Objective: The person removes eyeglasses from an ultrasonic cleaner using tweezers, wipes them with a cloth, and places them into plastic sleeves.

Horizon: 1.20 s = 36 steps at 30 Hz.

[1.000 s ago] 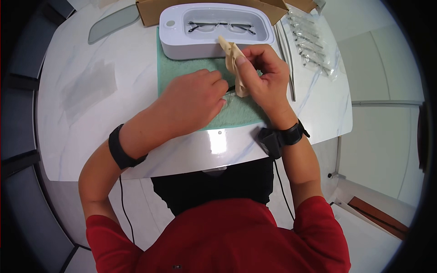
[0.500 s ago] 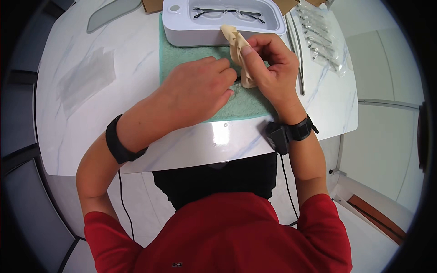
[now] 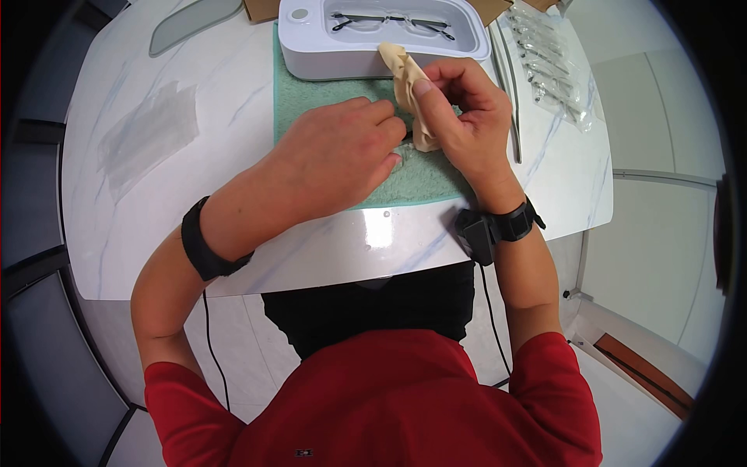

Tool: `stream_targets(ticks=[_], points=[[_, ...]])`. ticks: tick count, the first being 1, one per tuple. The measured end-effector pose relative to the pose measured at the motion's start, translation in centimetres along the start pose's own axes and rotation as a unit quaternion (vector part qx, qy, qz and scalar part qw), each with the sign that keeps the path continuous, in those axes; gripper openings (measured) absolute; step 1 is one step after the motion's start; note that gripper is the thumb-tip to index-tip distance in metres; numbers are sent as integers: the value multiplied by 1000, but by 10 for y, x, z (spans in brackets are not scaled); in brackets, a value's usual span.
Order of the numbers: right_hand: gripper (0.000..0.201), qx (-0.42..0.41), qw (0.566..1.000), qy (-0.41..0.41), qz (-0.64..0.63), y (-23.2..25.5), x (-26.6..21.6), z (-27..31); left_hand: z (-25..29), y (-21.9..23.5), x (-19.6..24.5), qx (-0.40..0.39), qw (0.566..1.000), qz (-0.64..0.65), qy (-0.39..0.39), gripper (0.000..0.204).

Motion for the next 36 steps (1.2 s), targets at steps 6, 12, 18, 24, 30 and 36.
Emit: stream_targets(ticks=[6,12,18,24,30,36], points=[[12,2,1000,1,-3,0,0,0,0,0,0,-3,1000,1,5,16],[12,13,1000,5,2,3,0,0,0,0,0,-8,1000,-1,3,16],[11,40,999,25,5,7,-4,-2,-1,1,1,-12,1000,-1,9,16],[10,48,998,30,11,8,-4,-2,0,1,0,-5,1000,1,11,15],[10,46,999,14,1,9,-4,-1,-1,0,0,-25,1000,1,19,15],[10,38,999,7,-7,9,-4,-2,-2,0,3,-42,999,-11,23,15]])
Point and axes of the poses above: each hand's wrist, its own z-axis away from the middle knuckle, its own y-axis out of the back of the hand, x = y × z, the point moved 7 cm from there along -z, towards the middle knuckle, and after that the axes turned 12 degrees about x, right-handed, at the moved point
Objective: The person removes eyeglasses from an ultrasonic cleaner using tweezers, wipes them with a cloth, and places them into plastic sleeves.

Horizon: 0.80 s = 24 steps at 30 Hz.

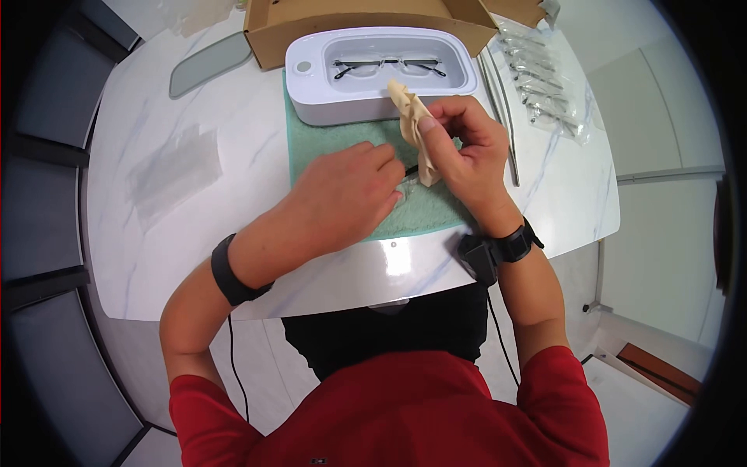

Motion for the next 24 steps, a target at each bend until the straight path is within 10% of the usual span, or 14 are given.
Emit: stream_targets(ticks=[24], points=[[10,-1,1000,4,10,1,0,1,0,9,10,1,1000,-12,-18,16]])
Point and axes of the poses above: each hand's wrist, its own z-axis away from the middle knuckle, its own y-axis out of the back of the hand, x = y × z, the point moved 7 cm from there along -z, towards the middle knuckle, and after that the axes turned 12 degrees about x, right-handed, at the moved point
